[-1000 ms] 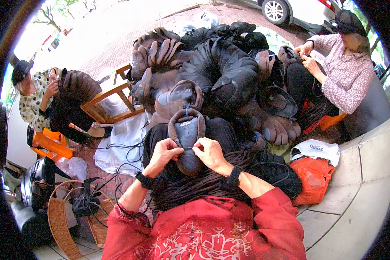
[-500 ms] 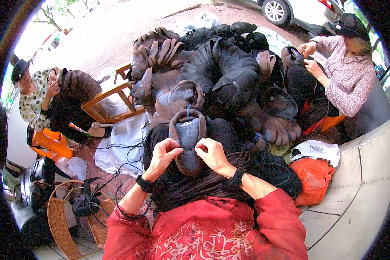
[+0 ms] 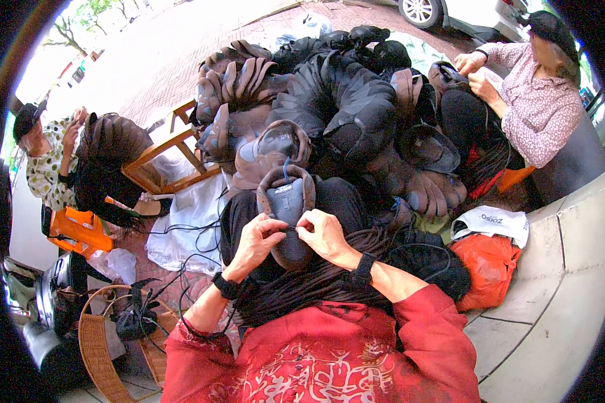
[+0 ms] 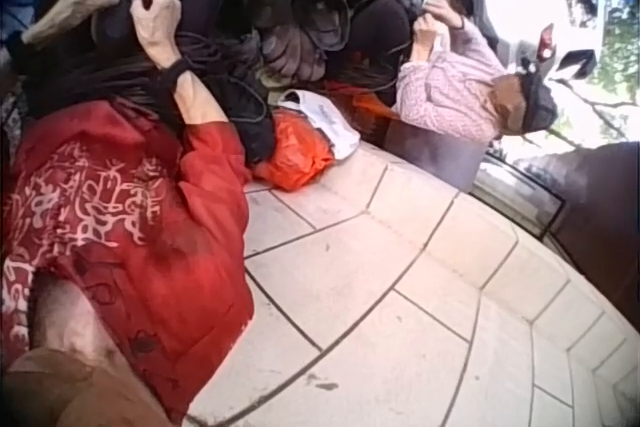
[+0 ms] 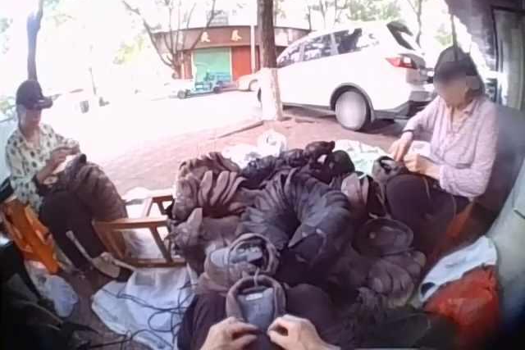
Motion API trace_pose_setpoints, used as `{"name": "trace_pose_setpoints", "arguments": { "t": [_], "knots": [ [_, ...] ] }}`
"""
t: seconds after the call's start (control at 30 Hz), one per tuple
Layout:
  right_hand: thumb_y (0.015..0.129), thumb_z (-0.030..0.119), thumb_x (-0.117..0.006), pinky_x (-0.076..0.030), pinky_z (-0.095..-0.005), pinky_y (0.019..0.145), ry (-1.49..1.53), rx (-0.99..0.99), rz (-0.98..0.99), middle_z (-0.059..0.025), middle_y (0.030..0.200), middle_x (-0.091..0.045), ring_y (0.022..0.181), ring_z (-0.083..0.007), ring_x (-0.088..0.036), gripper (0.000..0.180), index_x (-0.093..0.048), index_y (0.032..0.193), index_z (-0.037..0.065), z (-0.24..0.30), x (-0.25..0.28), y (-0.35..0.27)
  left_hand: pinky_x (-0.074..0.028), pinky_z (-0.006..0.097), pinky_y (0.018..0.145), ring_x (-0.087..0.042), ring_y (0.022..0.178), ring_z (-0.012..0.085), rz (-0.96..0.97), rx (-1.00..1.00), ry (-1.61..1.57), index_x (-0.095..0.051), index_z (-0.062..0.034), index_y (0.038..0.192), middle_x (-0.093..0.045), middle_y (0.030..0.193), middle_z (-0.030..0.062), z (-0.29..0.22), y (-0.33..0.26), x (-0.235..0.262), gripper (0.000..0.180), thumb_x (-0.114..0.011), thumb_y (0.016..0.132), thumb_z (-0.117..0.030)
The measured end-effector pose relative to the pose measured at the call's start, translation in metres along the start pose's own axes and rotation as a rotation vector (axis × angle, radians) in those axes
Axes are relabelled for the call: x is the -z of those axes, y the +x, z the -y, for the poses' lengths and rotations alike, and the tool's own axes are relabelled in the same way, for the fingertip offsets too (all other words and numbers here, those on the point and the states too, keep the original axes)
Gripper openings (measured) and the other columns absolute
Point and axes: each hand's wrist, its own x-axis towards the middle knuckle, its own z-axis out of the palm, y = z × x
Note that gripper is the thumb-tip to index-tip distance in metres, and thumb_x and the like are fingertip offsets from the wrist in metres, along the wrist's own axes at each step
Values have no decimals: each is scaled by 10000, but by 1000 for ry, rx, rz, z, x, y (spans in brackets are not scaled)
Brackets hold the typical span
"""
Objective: Insert and thread laces through the eyelets of a shoe in a manual assembly or repair setting.
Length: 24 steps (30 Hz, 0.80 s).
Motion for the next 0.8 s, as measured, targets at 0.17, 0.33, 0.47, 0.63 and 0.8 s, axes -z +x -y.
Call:
{"name": "trace_pose_setpoints", "arguments": {
  "t": [0.17, 0.33, 0.47, 0.63, 0.8],
  "knots": [
    [699, 115, -642, -449, -317, 559, 13, -7, -39, -100, 666, -554, 609, -222, -571, 106, -584, 712, 28, -2, -2, 0, -378, 232, 576, -466, 642, 121, -5, -13, 57, -650, -26, 876, -454, 706, 24, -5, -1, 0, 168, -665, 710, -48],
    [692, 114, -645, -450, -322, 554, -10, -6, -11, -98, 656, -548, 603, -221, -570, 109, -582, 708, 27, -1, -1, 1, -384, 246, 589, -476, 656, 140, 0, -34, 94, -652, -32, 883, -457, 702, 36, -4, -1, 0, 176, -664, 710, -67],
    [689, 119, -645, -450, -326, 552, -20, -1, -9, -99, 653, -547, 597, -226, -570, 111, -582, 704, 29, 0, -1, 1, -388, 250, 594, -482, 661, 145, 1, -54, 126, -654, -34, 888, -459, 704, 38, -3, -1, 0, 178, -661, 714, -71],
    [691, 127, -643, -447, -332, 551, -23, 14, -17, -98, 653, -542, 596, -233, -565, 114, -581, 704, 33, -2, -1, 1, -395, 255, 604, -493, 670, 152, 2, -44, 158, -661, -47, 893, -471, 710, 39, -5, 0, 1, 183, -663, 711, -75],
    [691, 123, -637, -442, -337, 549, -67, 43, -13, -93, 652, -529, 597, -233, -557, 109, -571, 701, 38, -2, -2, 1, -399, 258, 609, -504, 681, 158, 2, -46, 148, -667, -55, 893, -488, 714, 43, -3, -1, 0, 186, -664, 709, -75]
  ]
}}
